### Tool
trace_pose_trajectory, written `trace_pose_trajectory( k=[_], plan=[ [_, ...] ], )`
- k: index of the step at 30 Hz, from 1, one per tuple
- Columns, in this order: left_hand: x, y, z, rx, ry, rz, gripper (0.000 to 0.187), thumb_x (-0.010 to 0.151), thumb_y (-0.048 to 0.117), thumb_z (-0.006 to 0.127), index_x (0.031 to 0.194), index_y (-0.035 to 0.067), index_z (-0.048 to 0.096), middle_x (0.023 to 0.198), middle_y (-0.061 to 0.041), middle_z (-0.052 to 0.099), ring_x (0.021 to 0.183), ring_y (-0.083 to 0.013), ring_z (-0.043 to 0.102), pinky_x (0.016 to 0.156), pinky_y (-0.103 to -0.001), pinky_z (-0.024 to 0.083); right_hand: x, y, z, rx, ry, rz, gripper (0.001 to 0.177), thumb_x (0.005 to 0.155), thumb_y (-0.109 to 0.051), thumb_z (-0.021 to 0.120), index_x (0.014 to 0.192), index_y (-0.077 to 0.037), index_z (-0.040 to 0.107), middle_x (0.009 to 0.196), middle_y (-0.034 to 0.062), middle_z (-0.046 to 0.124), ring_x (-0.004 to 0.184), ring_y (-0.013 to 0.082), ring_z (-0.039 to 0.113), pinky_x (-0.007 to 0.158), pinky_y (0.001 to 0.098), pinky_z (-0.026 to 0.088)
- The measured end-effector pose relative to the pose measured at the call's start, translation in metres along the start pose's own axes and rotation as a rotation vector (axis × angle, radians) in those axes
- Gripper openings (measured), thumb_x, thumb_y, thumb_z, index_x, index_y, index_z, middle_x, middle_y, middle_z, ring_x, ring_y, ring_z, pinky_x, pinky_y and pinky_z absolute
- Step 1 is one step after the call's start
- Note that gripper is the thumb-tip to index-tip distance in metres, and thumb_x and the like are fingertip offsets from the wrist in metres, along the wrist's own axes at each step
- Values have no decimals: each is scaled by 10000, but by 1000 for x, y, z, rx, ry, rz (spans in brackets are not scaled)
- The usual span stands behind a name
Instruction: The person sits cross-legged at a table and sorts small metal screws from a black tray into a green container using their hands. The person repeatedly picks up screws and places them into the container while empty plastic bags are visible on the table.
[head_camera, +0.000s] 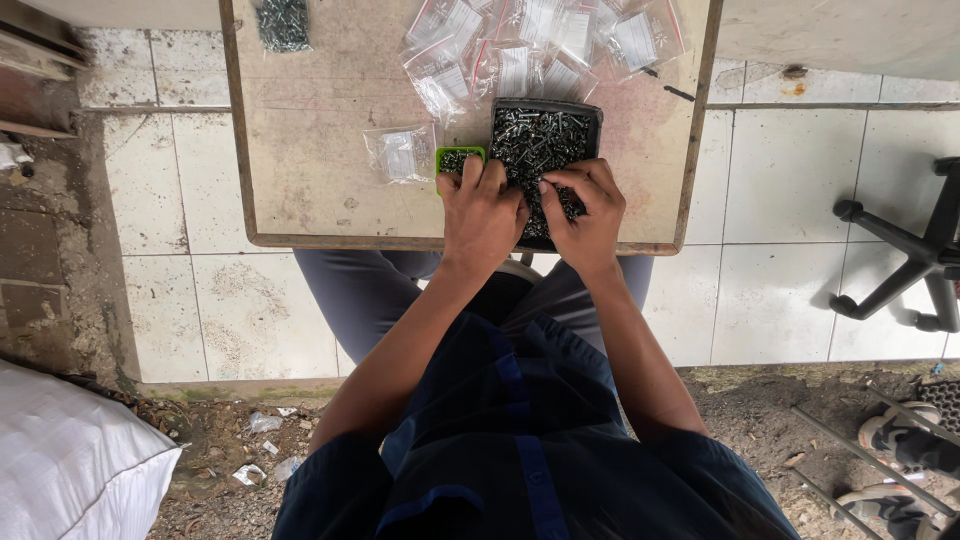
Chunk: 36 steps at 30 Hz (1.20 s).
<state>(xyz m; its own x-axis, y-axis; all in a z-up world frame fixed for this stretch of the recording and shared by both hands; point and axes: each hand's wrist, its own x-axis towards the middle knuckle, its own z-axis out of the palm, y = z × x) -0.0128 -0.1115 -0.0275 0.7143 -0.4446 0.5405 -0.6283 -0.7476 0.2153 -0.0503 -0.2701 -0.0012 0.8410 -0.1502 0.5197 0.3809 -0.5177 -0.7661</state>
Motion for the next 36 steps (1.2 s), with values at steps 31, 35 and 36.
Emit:
trace_pose_trajectory(
  k=[31, 35, 36],
  plan=[
    [-24, -47, -51, -517, 311, -438, 125, 1135, 187, 628, 1125, 173, 752, 921, 82, 300, 826, -157, 286, 793, -362, 355, 9, -49, 8, -37, 167, -325, 85, 958, -116, 808, 966, -31, 821, 844, 65, 664, 722, 243, 595, 657, 387, 507],
    [-22, -40, -62, -575, 398, -460, 150, 1143, 185, 608, 1167, 194, 756, 911, 42, 340, 836, -138, 341, 799, -381, 368, 10, -18, 27, -144, -24, -281, 159, 957, -84, 836, 1110, -57, 806, 943, 74, 618, 868, 301, 601, 785, 427, 510],
    [-16, -41, -67, -577, 408, -441, 152, 1152, 207, 600, 1167, 196, 752, 922, 37, 346, 831, -139, 332, 807, -382, 358, 10, -3, 31, -212, -102, -202, 222, 950, -79, 842, 1164, -40, 792, 997, 104, 627, 960, 350, 645, 841, 460, 526]
  ],
)
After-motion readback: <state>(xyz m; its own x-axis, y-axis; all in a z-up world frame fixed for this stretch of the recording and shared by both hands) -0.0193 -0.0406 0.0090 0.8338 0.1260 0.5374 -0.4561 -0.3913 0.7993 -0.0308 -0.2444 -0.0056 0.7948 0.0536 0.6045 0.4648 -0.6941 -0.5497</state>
